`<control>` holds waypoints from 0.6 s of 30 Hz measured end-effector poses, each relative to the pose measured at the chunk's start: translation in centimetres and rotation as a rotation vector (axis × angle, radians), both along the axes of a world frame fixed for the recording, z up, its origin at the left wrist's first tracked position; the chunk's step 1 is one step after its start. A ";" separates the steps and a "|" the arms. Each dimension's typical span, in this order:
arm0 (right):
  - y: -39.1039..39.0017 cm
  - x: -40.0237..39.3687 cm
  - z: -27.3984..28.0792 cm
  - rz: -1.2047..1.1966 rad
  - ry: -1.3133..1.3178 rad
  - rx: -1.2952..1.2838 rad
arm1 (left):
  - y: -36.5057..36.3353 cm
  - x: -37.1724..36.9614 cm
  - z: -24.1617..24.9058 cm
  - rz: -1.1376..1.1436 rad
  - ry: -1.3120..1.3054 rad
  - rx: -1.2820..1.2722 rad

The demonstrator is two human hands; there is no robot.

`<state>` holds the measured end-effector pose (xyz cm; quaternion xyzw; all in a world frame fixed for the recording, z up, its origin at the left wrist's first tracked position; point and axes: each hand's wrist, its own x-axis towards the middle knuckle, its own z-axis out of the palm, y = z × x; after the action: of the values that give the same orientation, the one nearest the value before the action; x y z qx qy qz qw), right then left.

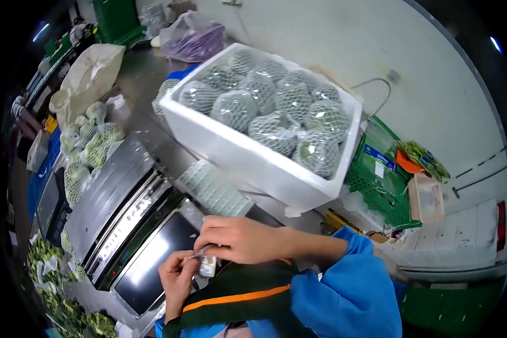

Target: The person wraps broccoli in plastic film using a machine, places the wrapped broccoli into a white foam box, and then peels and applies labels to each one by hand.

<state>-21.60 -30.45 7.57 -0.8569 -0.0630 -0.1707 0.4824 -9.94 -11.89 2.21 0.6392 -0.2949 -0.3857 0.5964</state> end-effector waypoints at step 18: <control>-34.7 -13.3 9.2 -0.128 0.676 -0.417 | -14.1 -12.8 4.8 0.077 0.259 -0.062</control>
<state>-34.91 -65.13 16.76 -0.9464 0.1193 0.1075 0.2802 -22.79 -26.00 7.06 0.5761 -0.2025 -0.4323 0.6635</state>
